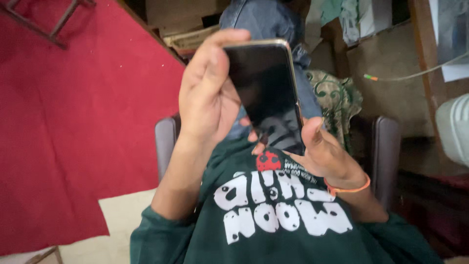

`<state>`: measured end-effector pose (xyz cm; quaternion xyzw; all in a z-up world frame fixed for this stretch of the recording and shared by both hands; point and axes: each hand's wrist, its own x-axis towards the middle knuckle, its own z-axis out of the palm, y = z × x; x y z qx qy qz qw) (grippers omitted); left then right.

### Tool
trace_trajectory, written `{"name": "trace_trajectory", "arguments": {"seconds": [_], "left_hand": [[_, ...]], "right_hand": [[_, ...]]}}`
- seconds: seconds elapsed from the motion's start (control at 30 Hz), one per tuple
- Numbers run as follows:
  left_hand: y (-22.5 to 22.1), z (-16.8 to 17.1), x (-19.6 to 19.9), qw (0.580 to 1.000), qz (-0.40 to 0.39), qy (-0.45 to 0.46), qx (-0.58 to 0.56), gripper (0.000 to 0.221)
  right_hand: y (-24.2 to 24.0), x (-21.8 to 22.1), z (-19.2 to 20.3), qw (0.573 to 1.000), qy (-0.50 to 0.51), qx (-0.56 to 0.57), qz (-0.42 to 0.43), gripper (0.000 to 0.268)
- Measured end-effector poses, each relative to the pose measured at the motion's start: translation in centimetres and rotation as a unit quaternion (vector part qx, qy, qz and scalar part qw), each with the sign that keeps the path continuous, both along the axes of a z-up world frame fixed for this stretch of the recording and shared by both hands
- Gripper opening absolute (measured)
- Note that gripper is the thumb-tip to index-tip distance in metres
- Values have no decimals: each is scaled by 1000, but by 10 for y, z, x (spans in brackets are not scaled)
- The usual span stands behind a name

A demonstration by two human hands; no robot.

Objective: The person uses tweezers to remove a white strip from the edge of a disassembled smartphone. They then inspect the device by hand, checking the screen and edges, before using the tweezers again to manipulate the internal components and battery area.

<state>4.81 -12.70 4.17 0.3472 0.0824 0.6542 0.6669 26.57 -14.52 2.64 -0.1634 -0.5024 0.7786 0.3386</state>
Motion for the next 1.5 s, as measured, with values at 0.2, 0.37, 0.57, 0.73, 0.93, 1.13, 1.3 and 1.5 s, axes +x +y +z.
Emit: {"name": "trace_trajectory", "arguments": {"seconds": [0.2, 0.37, 0.57, 0.73, 0.93, 1.13, 1.3, 1.5], "left_hand": [[-19, 6, 13, 999, 9, 8, 46, 34], [-47, 18, 18, 995, 64, 54, 61, 32], [-69, 39, 18, 984, 88, 127, 90, 31], [-76, 46, 16, 950, 153, 235, 140, 32], [-81, 47, 17, 915, 207, 300, 172, 32], [-73, 44, 26, 919, 227, 275, 167, 32], [-74, 39, 28, 930, 220, 255, 148, 32], [-71, 41, 25, 934, 205, 253, 149, 33]], "right_hand": [[-42, -4, 12, 997, -34, 60, -28, 95], [-58, -4, 25, 998, 53, -31, -8, 94], [-55, -12, 30, 996, 92, -23, 0, 94], [-57, -15, 23, 986, 135, -80, 60, 99], [-54, -16, 8, 966, 211, -106, 108, 92], [-58, -23, 10, 937, 278, -161, 139, 81], [-55, -22, 8, 956, 232, -144, 105, 86], [-59, -24, 11, 955, 241, -144, 93, 85]]}}
